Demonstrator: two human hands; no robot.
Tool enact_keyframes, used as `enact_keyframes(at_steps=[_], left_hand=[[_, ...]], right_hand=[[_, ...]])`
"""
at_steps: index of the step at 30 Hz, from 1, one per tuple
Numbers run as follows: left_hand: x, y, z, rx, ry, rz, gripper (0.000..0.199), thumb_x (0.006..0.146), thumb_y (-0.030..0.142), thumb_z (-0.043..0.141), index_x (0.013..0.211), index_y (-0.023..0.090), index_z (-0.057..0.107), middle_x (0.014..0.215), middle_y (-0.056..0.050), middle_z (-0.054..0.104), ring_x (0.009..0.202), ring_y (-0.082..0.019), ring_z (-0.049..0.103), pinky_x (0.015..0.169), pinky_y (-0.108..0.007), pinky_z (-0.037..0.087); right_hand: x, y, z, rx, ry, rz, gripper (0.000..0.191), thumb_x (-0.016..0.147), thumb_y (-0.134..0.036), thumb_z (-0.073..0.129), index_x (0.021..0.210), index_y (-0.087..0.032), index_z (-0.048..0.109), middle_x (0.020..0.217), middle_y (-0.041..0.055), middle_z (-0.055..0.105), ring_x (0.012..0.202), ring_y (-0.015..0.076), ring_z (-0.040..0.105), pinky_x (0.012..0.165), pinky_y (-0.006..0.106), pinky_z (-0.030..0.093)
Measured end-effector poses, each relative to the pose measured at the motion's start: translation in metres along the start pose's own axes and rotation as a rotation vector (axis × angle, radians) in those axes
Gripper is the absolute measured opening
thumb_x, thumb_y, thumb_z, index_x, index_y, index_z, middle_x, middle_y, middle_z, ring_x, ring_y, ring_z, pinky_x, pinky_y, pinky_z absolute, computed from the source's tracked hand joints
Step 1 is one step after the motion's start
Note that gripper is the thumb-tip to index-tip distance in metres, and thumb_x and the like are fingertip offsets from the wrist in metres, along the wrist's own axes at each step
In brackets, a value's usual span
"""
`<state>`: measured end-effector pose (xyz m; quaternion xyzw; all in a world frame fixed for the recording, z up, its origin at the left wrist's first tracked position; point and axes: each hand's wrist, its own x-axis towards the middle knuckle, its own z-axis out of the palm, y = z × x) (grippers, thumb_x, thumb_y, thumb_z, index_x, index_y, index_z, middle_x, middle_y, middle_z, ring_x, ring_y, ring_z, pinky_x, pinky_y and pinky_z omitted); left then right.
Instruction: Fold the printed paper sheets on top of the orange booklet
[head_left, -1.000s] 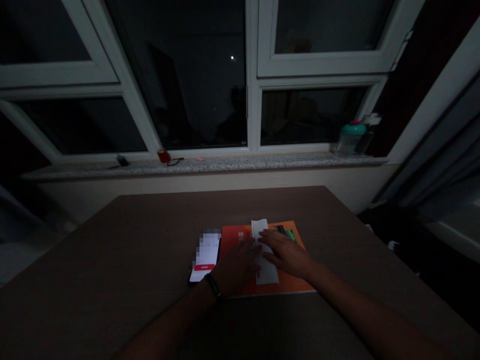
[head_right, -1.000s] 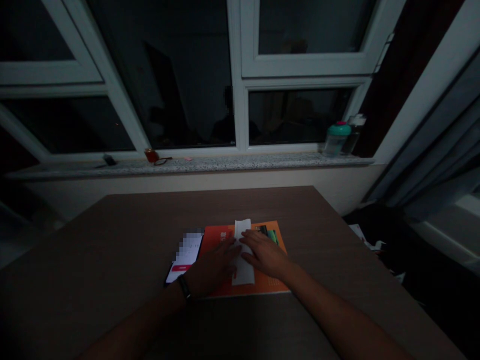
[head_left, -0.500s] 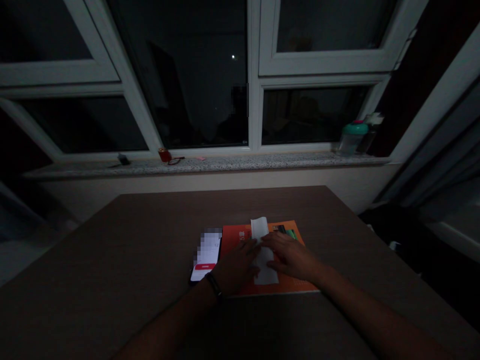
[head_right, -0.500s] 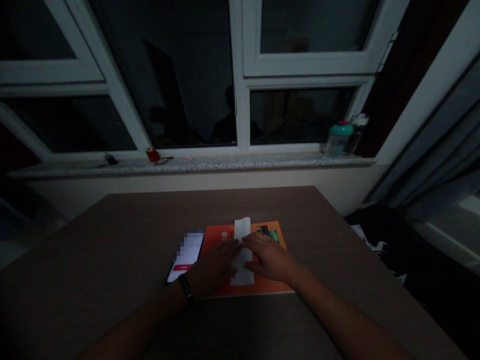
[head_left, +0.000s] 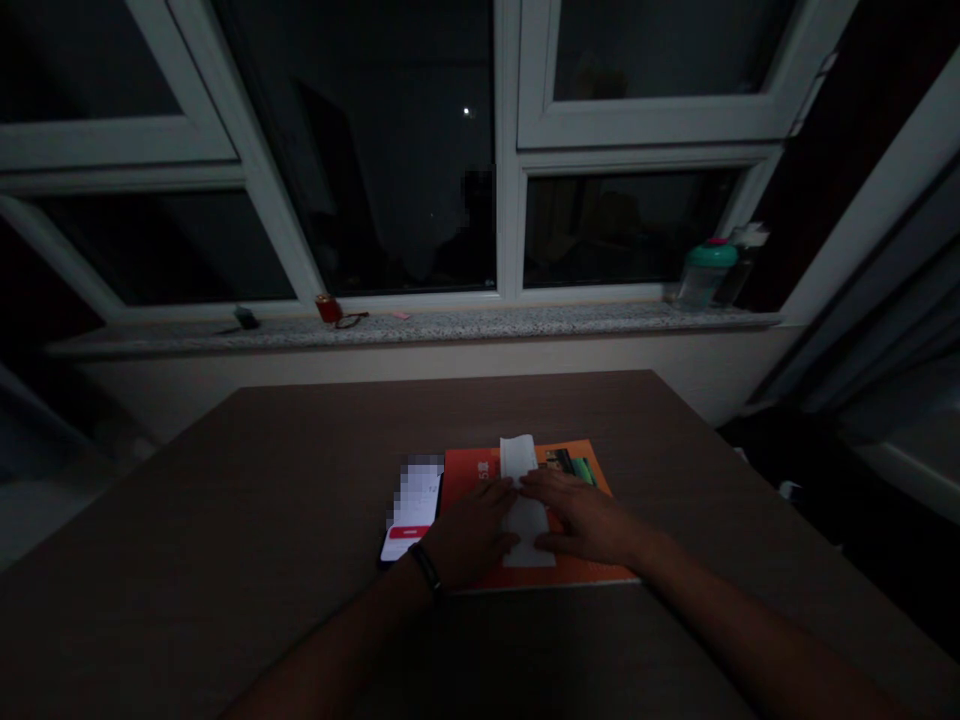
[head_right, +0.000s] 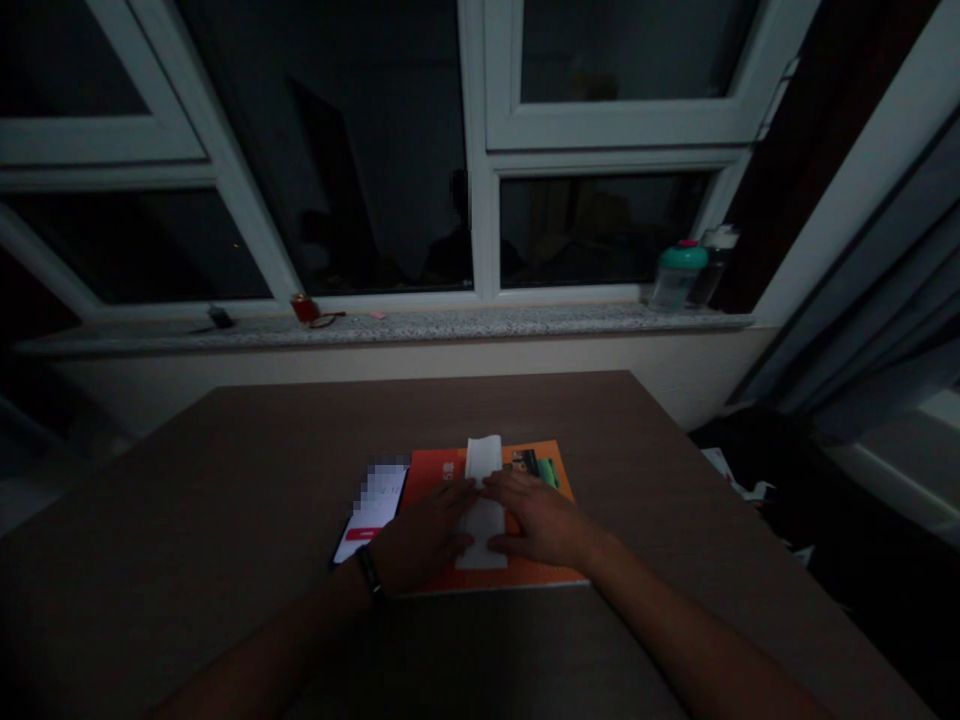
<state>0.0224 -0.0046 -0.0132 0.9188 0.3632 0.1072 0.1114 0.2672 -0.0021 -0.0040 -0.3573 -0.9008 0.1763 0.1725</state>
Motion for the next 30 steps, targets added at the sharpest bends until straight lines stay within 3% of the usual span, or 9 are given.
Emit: enact_keyframes(at_steps=[18, 30], left_hand=[[-0.001, 0.003, -0.007, 0.008, -0.032, -0.021, 0.061, 0.089, 0.035, 0.062, 0.142, 0.017, 0.038, 0.150, -0.015, 0.038, 0.139, -0.031, 0.034, 0.114, -0.049, 0.031], [-0.002, -0.001, -0.006, -0.056, -0.028, -0.002, 0.078, 0.083, 0.049, 0.067, 0.146, 0.021, 0.031, 0.152, -0.015, 0.035, 0.141, -0.032, 0.031, 0.112, -0.050, 0.031]], right_hand=[[-0.002, 0.000, 0.008, 0.011, -0.059, 0.065, 0.083, 0.078, -0.048, 0.071, 0.149, -0.024, 0.035, 0.154, 0.0123, 0.034, 0.141, 0.0317, 0.031, 0.115, 0.050, 0.026], [-0.003, 0.002, 0.010, 0.008, -0.053, 0.050, 0.083, 0.080, -0.049, 0.069, 0.150, -0.025, 0.032, 0.155, 0.0120, 0.032, 0.141, 0.0312, 0.030, 0.115, 0.051, 0.025]])
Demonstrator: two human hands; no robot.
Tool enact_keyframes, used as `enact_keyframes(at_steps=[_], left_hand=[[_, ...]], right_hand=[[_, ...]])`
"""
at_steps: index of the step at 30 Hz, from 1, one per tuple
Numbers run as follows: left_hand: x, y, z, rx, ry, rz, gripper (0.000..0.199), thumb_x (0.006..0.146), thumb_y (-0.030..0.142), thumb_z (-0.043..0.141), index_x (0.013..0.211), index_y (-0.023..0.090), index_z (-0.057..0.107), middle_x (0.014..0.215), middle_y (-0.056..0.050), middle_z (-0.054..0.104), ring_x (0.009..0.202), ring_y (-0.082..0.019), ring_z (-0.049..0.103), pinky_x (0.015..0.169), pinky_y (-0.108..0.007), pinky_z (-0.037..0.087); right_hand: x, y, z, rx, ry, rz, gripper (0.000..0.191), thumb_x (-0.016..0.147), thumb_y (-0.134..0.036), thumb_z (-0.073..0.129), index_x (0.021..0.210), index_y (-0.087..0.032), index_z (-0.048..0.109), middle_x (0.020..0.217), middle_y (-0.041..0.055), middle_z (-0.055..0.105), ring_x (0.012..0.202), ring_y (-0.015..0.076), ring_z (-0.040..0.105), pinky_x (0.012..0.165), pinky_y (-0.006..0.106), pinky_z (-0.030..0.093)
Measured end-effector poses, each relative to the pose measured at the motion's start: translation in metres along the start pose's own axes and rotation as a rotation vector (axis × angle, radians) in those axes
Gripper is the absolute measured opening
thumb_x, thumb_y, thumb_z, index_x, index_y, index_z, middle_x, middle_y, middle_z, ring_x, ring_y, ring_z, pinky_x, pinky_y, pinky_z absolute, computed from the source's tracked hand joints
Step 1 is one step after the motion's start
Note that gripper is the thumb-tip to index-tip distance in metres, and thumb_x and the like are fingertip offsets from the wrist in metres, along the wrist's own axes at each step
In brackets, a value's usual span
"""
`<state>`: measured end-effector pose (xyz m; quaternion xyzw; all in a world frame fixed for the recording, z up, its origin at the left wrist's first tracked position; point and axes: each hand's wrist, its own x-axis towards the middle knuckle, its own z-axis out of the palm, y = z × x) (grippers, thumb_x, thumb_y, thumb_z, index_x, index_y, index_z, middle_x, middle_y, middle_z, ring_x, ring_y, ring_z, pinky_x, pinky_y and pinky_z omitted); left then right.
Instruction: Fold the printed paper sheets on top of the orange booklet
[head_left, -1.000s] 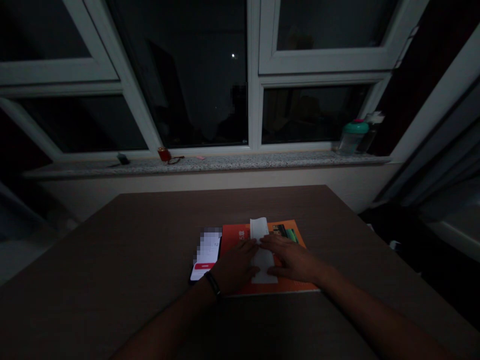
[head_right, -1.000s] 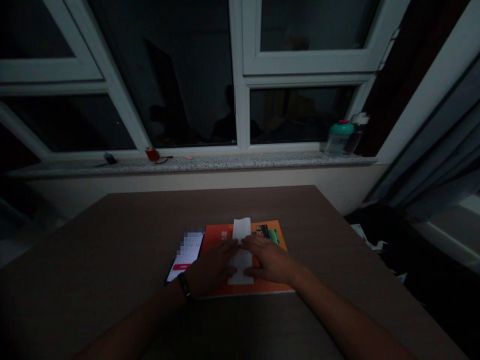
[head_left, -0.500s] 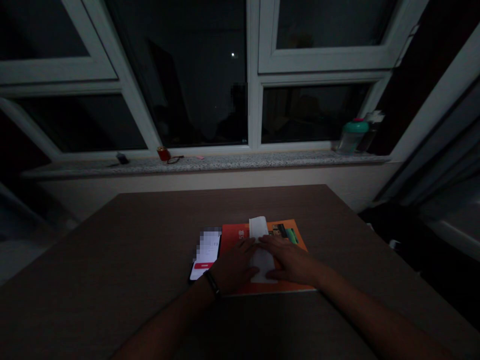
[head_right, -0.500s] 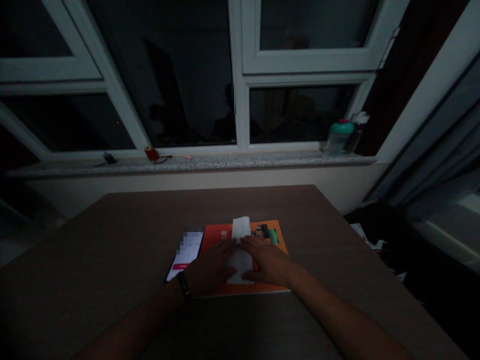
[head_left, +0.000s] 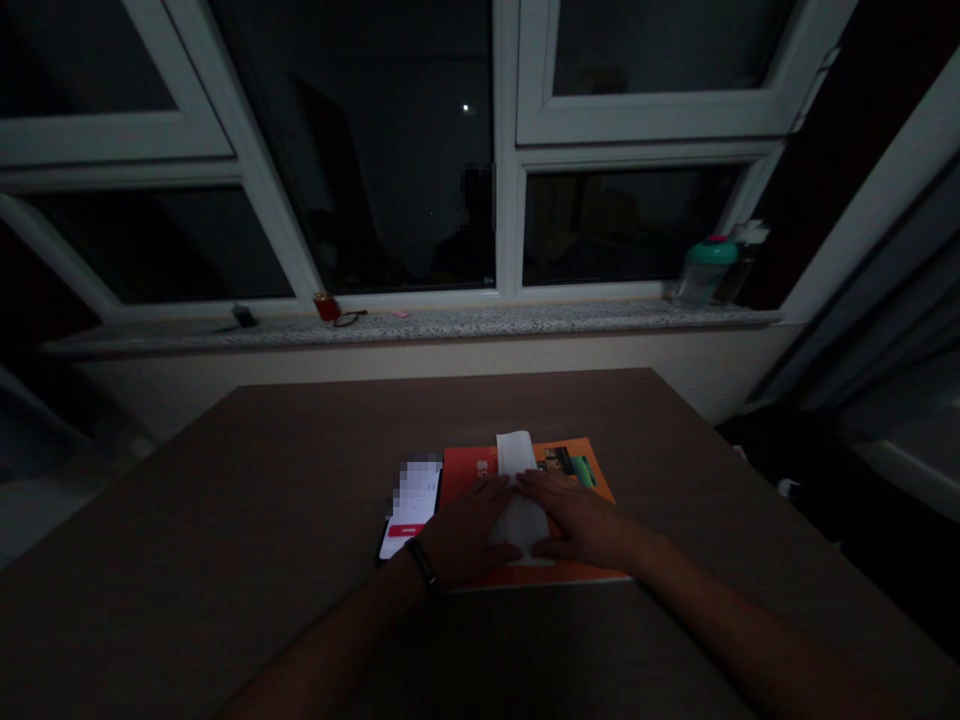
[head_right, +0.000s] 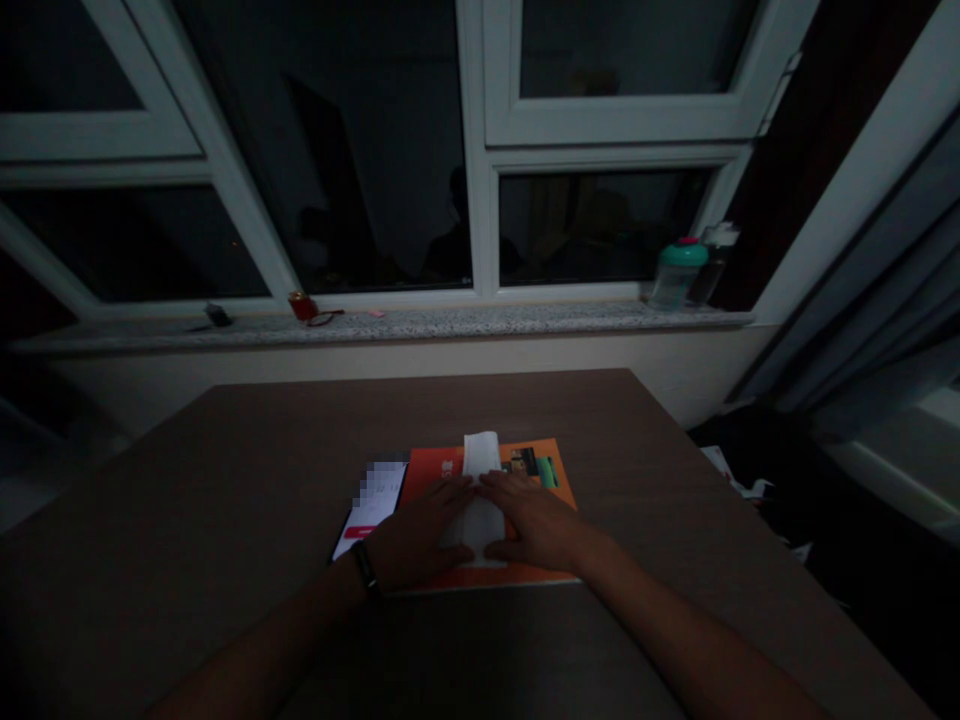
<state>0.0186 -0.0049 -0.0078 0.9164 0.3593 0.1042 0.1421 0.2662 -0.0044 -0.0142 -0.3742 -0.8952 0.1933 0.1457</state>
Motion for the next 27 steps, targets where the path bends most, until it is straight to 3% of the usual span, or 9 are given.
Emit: enact_keyframes(at_steps=[10, 14, 19, 27], left_hand=[[0.000, 0.000, 0.004, -0.007, -0.001, -0.045, 0.079, 0.082, 0.050, 0.069, 0.146, 0.021, 0.033, 0.153, -0.015, 0.034, 0.140, -0.032, 0.032, 0.111, -0.051, 0.033], [0.000, 0.002, 0.003, -0.003, -0.007, -0.046, 0.078, 0.083, 0.051, 0.067, 0.145, 0.019, 0.034, 0.152, -0.016, 0.034, 0.140, -0.032, 0.032, 0.112, -0.051, 0.032], [0.000, 0.002, 0.002, 0.009, -0.008, -0.052, 0.076, 0.084, 0.054, 0.064, 0.144, 0.017, 0.038, 0.152, -0.016, 0.034, 0.140, -0.032, 0.032, 0.112, -0.048, 0.032], [-0.001, -0.003, 0.006, 0.014, -0.010, -0.061, 0.078, 0.082, 0.053, 0.067, 0.145, 0.018, 0.037, 0.154, -0.014, 0.031, 0.141, -0.032, 0.031, 0.113, -0.047, 0.031]], right_hand=[[0.002, -0.003, -0.005, -0.039, 0.031, -0.042, 0.073, 0.083, -0.043, 0.067, 0.147, -0.024, 0.037, 0.151, 0.0117, 0.040, 0.137, 0.0304, 0.037, 0.113, 0.049, 0.031], [0.004, -0.005, -0.009, -0.081, 0.102, -0.088, 0.050, 0.090, -0.024, 0.055, 0.140, -0.025, 0.048, 0.138, 0.0100, 0.054, 0.130, 0.0266, 0.045, 0.111, 0.046, 0.035], [0.006, 0.002, -0.011, -0.114, 0.134, -0.130, 0.038, 0.094, -0.013, 0.044, 0.126, -0.024, 0.060, 0.115, 0.0083, 0.064, 0.111, 0.0229, 0.057, 0.097, 0.039, 0.046], [0.005, 0.012, -0.010, -0.071, 0.187, 0.003, 0.031, 0.096, -0.014, 0.039, 0.113, -0.023, 0.063, 0.111, 0.0087, 0.059, 0.098, 0.0194, 0.061, 0.085, 0.032, 0.051]])
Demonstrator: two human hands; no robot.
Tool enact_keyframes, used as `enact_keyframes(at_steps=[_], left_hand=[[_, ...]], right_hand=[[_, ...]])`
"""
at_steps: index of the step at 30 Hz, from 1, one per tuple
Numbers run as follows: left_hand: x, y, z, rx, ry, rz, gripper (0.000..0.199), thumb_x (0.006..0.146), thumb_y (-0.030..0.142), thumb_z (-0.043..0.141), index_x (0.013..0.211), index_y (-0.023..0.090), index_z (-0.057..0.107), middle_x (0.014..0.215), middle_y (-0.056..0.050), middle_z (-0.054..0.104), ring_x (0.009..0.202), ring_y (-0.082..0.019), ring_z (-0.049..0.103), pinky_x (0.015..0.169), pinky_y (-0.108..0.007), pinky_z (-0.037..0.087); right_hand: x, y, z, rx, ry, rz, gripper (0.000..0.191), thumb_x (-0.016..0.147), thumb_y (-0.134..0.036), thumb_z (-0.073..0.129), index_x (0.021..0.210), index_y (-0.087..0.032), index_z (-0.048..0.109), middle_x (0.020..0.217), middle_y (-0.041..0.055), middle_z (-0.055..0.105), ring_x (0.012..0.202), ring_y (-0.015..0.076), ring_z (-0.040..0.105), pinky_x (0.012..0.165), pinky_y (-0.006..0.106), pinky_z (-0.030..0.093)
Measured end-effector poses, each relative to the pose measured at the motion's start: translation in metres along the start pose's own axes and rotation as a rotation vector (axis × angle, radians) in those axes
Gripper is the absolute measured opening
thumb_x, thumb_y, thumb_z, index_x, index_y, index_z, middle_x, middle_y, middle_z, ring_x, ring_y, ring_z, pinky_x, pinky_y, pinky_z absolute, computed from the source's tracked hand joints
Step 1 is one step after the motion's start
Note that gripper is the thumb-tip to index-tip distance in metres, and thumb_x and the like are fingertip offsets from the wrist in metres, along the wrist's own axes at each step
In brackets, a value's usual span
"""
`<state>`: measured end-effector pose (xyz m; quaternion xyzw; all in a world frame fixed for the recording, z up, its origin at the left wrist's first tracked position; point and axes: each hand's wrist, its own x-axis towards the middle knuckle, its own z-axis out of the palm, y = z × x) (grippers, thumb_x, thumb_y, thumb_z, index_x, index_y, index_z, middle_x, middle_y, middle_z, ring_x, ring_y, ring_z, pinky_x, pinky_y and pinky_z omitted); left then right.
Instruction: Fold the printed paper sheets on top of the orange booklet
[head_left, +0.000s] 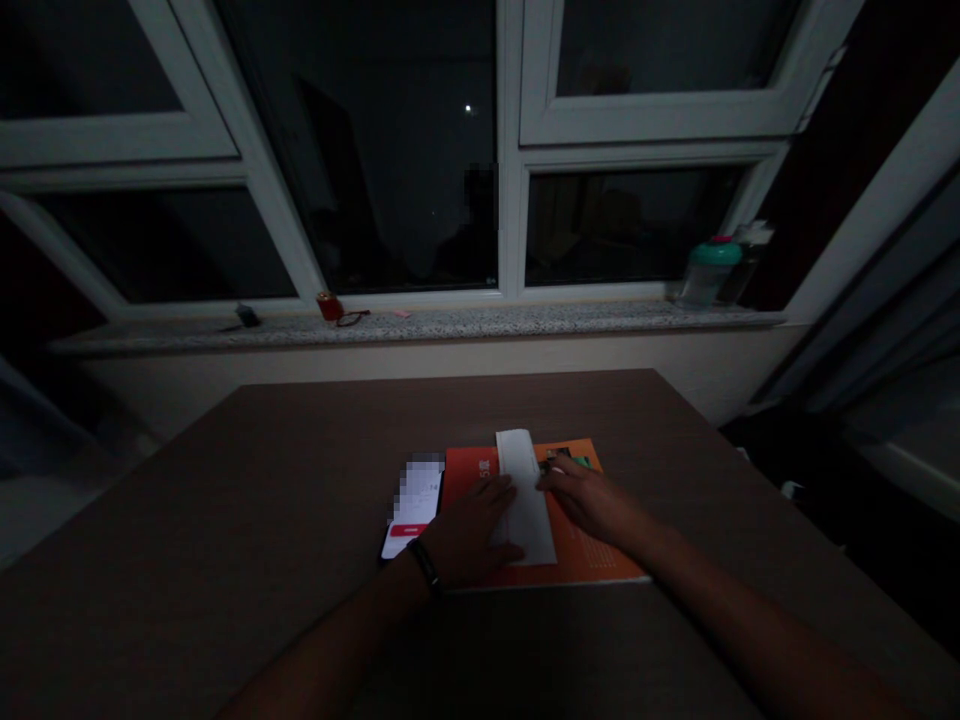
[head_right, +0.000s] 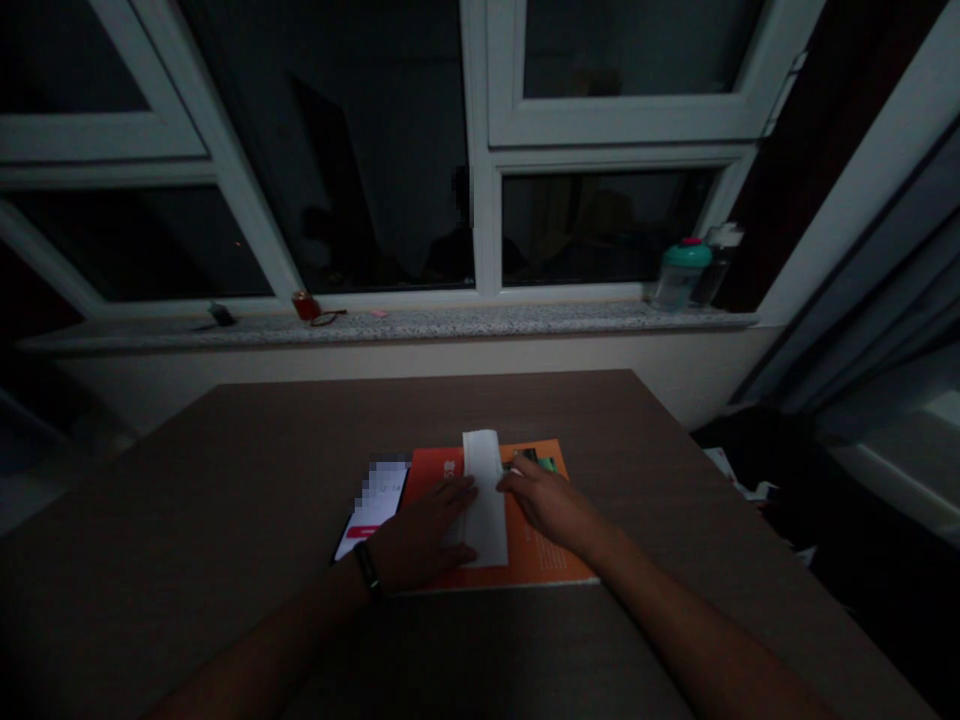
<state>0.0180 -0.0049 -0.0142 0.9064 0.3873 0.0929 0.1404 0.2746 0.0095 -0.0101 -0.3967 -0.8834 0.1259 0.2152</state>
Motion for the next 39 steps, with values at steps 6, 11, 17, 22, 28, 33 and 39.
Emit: enact_keyframes(at_steps=[6, 11, 17, 22, 28, 33, 39], left_hand=[[0.000, -0.001, 0.000, -0.004, -0.011, -0.009, 0.081, 0.081, 0.051, 0.069, 0.145, 0.016, 0.036, 0.154, -0.014, 0.031, 0.141, -0.032, 0.029, 0.113, -0.047, 0.031], [0.000, 0.000, -0.003, -0.016, -0.020, -0.011, 0.077, 0.083, 0.053, 0.066, 0.144, 0.017, 0.037, 0.154, -0.015, 0.031, 0.141, -0.032, 0.029, 0.114, -0.048, 0.030], [0.001, 0.002, -0.008, -0.033, -0.045, -0.032, 0.081, 0.082, 0.050, 0.067, 0.146, 0.014, 0.034, 0.154, -0.016, 0.030, 0.142, -0.031, 0.028, 0.115, -0.044, 0.028], [0.001, 0.002, -0.007, -0.031, -0.038, -0.039, 0.081, 0.082, 0.051, 0.067, 0.146, 0.014, 0.034, 0.154, -0.016, 0.031, 0.142, -0.032, 0.028, 0.114, -0.046, 0.029], [0.001, 0.003, -0.008, -0.015, -0.040, -0.023, 0.078, 0.083, 0.051, 0.067, 0.145, 0.015, 0.036, 0.154, -0.016, 0.030, 0.142, -0.033, 0.028, 0.114, -0.048, 0.029], [0.001, 0.000, -0.006, -0.004, -0.037, -0.009, 0.075, 0.083, 0.052, 0.067, 0.144, 0.017, 0.039, 0.154, -0.014, 0.031, 0.142, -0.033, 0.028, 0.113, -0.048, 0.030], [-0.001, -0.002, -0.006, -0.001, -0.015, 0.021, 0.072, 0.084, 0.052, 0.065, 0.143, 0.020, 0.040, 0.153, -0.014, 0.032, 0.141, -0.033, 0.030, 0.112, -0.049, 0.032]], right_hand=[[0.000, -0.012, -0.005, -0.054, -0.006, 0.087, 0.026, 0.090, -0.034, 0.059, 0.113, -0.021, 0.062, 0.113, 0.0094, 0.057, 0.099, 0.0235, 0.060, 0.086, 0.035, 0.050], [0.000, -0.017, -0.008, -0.097, -0.072, 0.106, 0.038, 0.083, -0.039, 0.068, 0.116, -0.022, 0.061, 0.115, 0.0094, 0.058, 0.104, 0.0257, 0.059, 0.089, 0.036, 0.048], [0.000, -0.018, -0.010, -0.119, -0.102, 0.139, 0.042, 0.084, -0.044, 0.066, 0.119, -0.020, 0.061, 0.118, 0.0106, 0.057, 0.107, 0.0262, 0.058, 0.090, 0.036, 0.047], [-0.002, -0.021, -0.014, -0.094, -0.126, 0.141, 0.051, 0.080, -0.045, 0.069, 0.124, -0.021, 0.059, 0.118, 0.0105, 0.058, 0.107, 0.0275, 0.057, 0.090, 0.037, 0.047], [-0.003, -0.023, -0.013, -0.094, -0.151, 0.162, 0.064, 0.077, -0.049, 0.072, 0.131, -0.019, 0.055, 0.125, 0.0132, 0.055, 0.113, 0.0297, 0.054, 0.095, 0.040, 0.045], [-0.004, -0.026, -0.013, -0.085, -0.178, 0.179, 0.076, 0.071, -0.051, 0.076, 0.135, -0.018, 0.052, 0.134, 0.0151, 0.050, 0.119, 0.0326, 0.051, 0.099, 0.043, 0.043], [-0.005, -0.028, -0.011, -0.058, -0.220, 0.210, 0.088, 0.065, -0.054, 0.079, 0.139, -0.017, 0.048, 0.138, 0.0171, 0.047, 0.124, 0.0346, 0.048, 0.103, 0.043, 0.040]])
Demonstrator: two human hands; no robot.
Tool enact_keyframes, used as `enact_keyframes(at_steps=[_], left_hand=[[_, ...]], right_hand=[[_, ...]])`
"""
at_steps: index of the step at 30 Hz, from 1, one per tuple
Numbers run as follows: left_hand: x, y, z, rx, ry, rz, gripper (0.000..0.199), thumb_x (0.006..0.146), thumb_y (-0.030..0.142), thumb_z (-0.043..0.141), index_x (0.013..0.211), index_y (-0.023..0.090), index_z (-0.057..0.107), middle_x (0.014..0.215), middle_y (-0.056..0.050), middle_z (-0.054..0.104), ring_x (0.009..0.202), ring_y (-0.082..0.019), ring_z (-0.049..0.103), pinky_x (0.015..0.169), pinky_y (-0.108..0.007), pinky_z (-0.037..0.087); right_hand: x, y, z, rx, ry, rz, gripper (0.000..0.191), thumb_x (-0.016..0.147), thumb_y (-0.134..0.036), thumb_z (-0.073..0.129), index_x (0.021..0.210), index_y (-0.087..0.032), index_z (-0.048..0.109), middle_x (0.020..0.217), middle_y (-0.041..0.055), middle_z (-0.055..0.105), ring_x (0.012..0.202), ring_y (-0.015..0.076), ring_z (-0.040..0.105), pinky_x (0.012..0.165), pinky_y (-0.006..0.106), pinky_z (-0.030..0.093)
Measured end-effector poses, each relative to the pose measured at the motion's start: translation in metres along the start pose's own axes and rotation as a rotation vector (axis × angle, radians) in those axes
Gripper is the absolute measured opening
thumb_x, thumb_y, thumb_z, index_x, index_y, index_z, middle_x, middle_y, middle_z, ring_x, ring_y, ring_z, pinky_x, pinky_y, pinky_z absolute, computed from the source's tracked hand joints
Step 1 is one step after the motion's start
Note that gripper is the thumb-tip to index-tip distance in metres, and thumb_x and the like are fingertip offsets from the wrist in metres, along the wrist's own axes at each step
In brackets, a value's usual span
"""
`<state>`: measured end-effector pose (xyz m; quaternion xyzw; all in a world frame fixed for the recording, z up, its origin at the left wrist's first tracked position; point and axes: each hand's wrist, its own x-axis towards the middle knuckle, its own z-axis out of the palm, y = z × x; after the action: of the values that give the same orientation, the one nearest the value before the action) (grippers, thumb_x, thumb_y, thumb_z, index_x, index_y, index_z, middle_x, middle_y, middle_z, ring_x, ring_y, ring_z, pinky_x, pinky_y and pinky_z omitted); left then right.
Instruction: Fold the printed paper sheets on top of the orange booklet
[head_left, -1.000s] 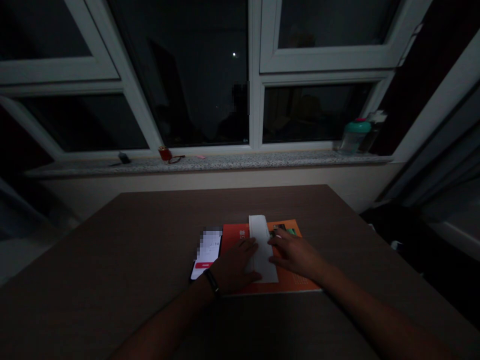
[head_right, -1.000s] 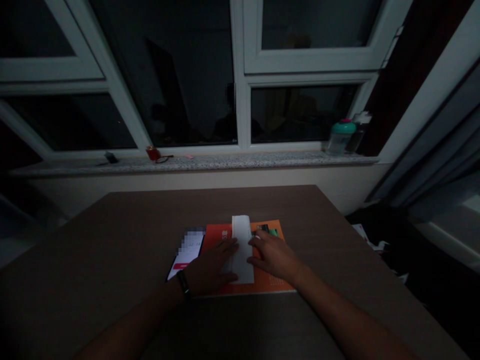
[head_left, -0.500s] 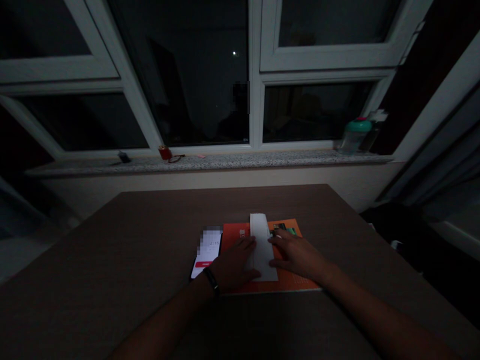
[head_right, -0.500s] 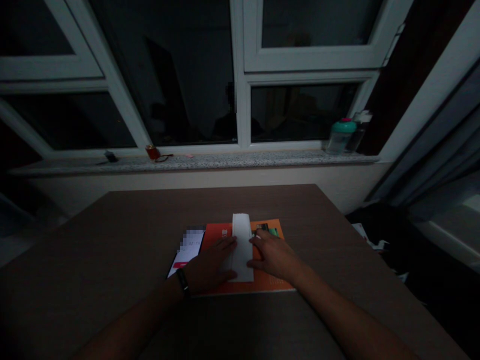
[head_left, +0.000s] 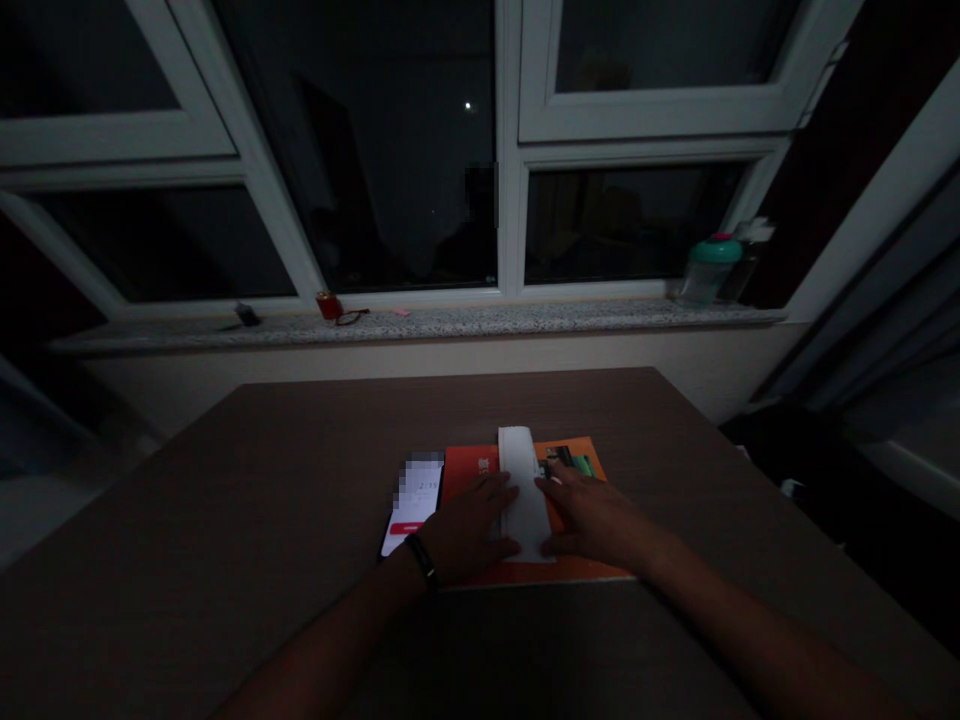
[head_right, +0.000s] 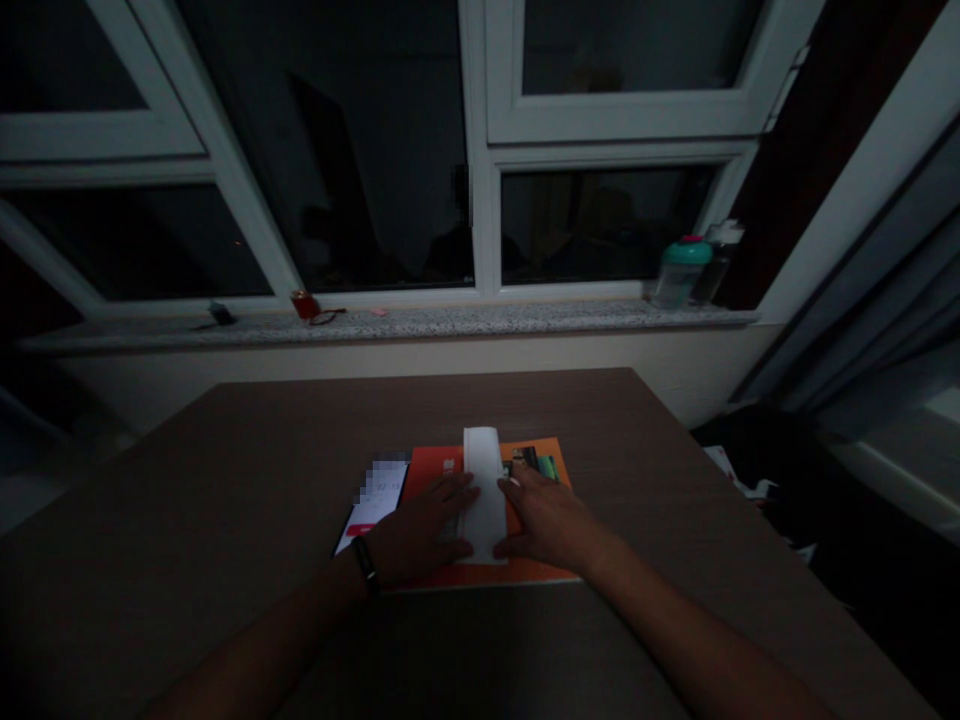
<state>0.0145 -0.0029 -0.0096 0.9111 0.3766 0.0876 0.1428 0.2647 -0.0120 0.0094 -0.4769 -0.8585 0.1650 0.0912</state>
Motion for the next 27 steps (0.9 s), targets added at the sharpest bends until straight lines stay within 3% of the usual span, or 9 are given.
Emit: enact_keyframes(at_steps=[11, 16, 27], left_hand=[[0.001, 0.004, 0.009, -0.001, 0.044, 0.004, 0.069, 0.086, 0.049, 0.064, 0.144, 0.020, 0.039, 0.155, -0.013, 0.029, 0.142, -0.032, 0.028, 0.113, -0.050, 0.032], [0.001, 0.006, 0.006, -0.009, 0.028, 0.020, 0.069, 0.087, 0.046, 0.063, 0.146, 0.024, 0.035, 0.156, -0.012, 0.027, 0.142, -0.032, 0.027, 0.112, -0.051, 0.033], [0.001, 0.001, 0.007, -0.006, 0.019, 0.056, 0.057, 0.093, 0.040, 0.057, 0.145, 0.028, 0.038, 0.158, -0.008, 0.024, 0.144, -0.032, 0.023, 0.113, -0.052, 0.031]], right_hand=[[0.004, 0.015, -0.014, 0.039, -0.034, -0.042, 0.081, 0.067, -0.045, 0.081, 0.138, -0.025, 0.047, 0.135, 0.0126, 0.049, 0.121, 0.0319, 0.050, 0.100, 0.041, 0.042], [0.002, 0.015, -0.014, 0.017, -0.034, -0.023, 0.090, 0.068, -0.047, 0.079, 0.146, -0.022, 0.038, 0.145, 0.0154, 0.041, 0.129, 0.0341, 0.044, 0.105, 0.043, 0.038], [-0.001, 0.014, -0.017, 0.006, -0.084, -0.079, 0.084, 0.071, -0.051, 0.076, 0.142, -0.018, 0.045, 0.146, 0.0168, 0.041, 0.131, 0.0349, 0.042, 0.105, 0.044, 0.038]])
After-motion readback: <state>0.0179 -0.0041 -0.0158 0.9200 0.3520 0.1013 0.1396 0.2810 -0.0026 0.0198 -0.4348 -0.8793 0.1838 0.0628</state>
